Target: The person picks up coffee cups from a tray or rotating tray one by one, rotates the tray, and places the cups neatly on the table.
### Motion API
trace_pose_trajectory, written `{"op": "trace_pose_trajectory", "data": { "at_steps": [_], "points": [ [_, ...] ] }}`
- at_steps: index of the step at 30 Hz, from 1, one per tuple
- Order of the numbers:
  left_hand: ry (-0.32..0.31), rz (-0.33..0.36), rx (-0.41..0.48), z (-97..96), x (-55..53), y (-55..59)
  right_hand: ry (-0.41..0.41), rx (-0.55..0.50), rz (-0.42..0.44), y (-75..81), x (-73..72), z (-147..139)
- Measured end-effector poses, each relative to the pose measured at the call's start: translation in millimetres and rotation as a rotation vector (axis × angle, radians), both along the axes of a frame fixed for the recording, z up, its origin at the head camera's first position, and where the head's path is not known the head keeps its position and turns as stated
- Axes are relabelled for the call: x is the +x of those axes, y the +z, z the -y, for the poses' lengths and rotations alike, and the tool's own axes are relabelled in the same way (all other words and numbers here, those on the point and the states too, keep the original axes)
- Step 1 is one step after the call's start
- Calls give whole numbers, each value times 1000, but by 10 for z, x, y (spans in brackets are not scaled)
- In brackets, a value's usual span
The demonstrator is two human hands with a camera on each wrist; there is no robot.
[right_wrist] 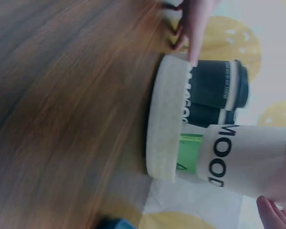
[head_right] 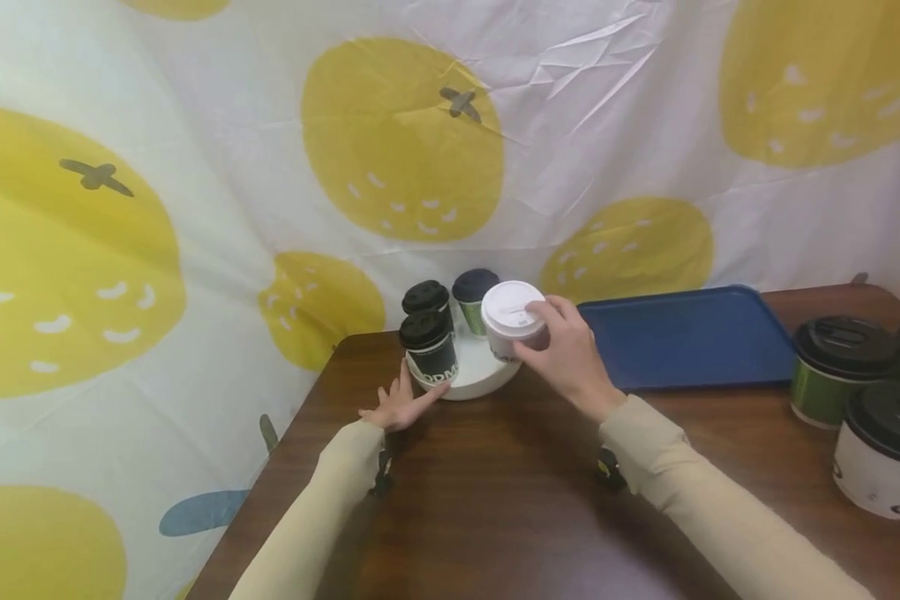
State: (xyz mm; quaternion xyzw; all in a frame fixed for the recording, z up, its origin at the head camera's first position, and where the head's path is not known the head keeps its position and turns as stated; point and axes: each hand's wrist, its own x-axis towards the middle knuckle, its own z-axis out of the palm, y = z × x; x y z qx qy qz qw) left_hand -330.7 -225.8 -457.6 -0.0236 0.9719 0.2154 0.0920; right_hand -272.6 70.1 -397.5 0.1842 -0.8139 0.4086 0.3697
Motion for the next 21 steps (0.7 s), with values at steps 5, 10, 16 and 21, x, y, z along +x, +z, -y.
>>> {"op": "trace_pose_trajectory", "data": {
  "at_steps": [5, 10, 16, 21],
  "points": [
    [10, -5, 5, 13, -25, 5, -14, 33, 5, 79, 162, -184],
    [15, 17, -1, 26, -41, -24, -40, 84, 27, 89, 287, -341],
    [20, 11, 27, -1, -18, -21, -71, 142, 128, 86, 425, -545],
    [24, 1, 30, -17, -101, -79, -121, 163, 157, 68, 548, -735]
  ]
}}
